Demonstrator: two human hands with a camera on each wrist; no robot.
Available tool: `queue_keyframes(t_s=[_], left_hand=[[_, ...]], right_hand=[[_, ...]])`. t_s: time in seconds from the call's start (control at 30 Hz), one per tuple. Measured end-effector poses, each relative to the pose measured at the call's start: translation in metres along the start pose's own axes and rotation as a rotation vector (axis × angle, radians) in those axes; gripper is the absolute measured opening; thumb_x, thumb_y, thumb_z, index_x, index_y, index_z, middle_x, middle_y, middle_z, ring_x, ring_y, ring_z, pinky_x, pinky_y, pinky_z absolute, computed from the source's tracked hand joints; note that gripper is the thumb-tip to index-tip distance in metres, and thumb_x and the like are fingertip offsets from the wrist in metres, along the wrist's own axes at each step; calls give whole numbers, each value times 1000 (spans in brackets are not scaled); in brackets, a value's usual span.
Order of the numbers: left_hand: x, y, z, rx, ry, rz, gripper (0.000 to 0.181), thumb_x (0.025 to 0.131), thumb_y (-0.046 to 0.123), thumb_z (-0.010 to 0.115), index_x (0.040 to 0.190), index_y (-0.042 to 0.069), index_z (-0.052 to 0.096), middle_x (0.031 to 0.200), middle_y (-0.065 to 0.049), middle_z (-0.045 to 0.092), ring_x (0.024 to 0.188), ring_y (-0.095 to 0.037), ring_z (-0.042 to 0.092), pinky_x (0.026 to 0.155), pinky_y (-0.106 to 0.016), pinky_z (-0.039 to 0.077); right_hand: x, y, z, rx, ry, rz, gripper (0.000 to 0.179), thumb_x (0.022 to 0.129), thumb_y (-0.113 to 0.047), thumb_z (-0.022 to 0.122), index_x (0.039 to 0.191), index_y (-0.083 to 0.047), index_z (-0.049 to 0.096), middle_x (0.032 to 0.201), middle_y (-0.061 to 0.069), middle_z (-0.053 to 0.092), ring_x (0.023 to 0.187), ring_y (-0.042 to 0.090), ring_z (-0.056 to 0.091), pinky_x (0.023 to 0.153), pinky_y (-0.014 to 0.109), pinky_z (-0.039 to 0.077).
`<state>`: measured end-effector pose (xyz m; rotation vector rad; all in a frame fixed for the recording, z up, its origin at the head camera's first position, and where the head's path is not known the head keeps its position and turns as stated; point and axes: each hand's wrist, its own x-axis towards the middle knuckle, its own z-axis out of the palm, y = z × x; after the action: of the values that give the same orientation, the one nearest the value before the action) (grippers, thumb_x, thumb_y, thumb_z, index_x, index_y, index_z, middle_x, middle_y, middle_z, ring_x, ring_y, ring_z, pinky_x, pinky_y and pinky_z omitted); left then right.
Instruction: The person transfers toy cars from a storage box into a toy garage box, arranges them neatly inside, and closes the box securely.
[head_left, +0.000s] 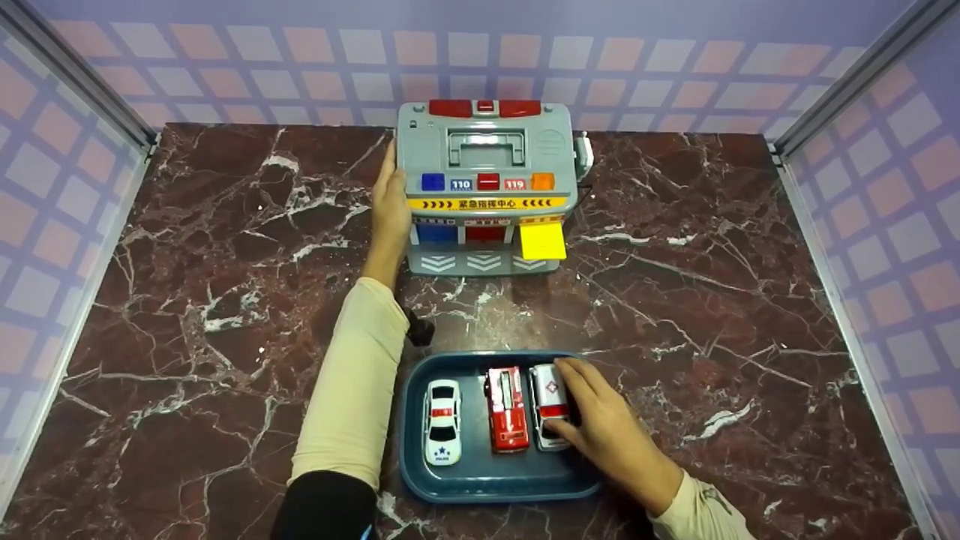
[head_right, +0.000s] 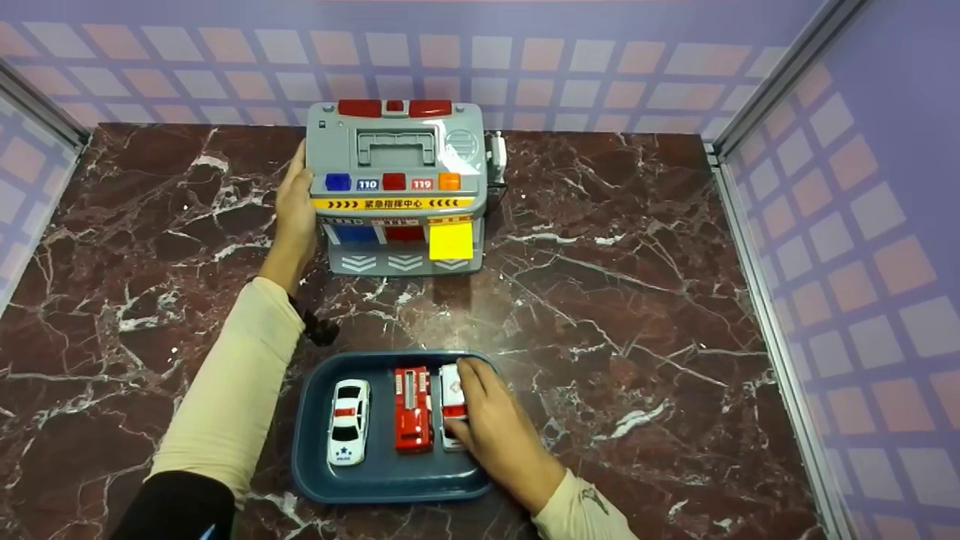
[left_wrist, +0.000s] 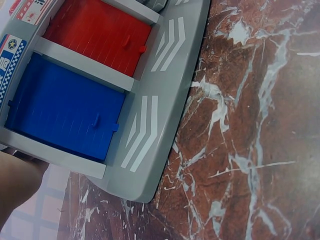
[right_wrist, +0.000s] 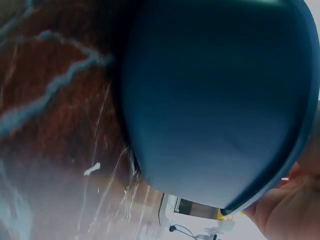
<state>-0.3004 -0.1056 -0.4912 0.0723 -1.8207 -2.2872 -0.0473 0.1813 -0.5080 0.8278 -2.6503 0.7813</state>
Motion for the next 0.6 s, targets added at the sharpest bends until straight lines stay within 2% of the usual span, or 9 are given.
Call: queue_keyframes(t_s=[0.23, 0.37, 0.6], left_hand=[[1, -3, 1, -9, -1, 33, 52, 106, 5, 27, 158, 6, 27, 162, -9, 33, 147, -18, 35, 115, -14, 29], [0, -2, 1, -12, 1, 21, 52, 106, 5, 27, 158, 7, 27, 162, -7, 34, 147, -17, 35, 115, -14, 29], [0, 1, 1, -13, -1, 2, 52, 107, 6, 27, 159, 10, 27, 162, -6, 33, 148, -16, 33, 116, -14, 28]], right_hand=[[1, -5, -2, 21, -111, 62, 92, 57, -15, 96, 134, 13, 54, 130, 23, 58, 119, 35, 60, 100, 45, 53], [1, -7, -3, 5, -173, 100, 94, 58, -12, 96, 138, 11, 51, 133, 23, 56, 120, 36, 59, 99, 44, 54], [2, -8, -2, -23, -233, 123, 93, 61, -10, 95, 140, 11, 49, 132, 25, 54, 118, 39, 59, 96, 44, 55]])
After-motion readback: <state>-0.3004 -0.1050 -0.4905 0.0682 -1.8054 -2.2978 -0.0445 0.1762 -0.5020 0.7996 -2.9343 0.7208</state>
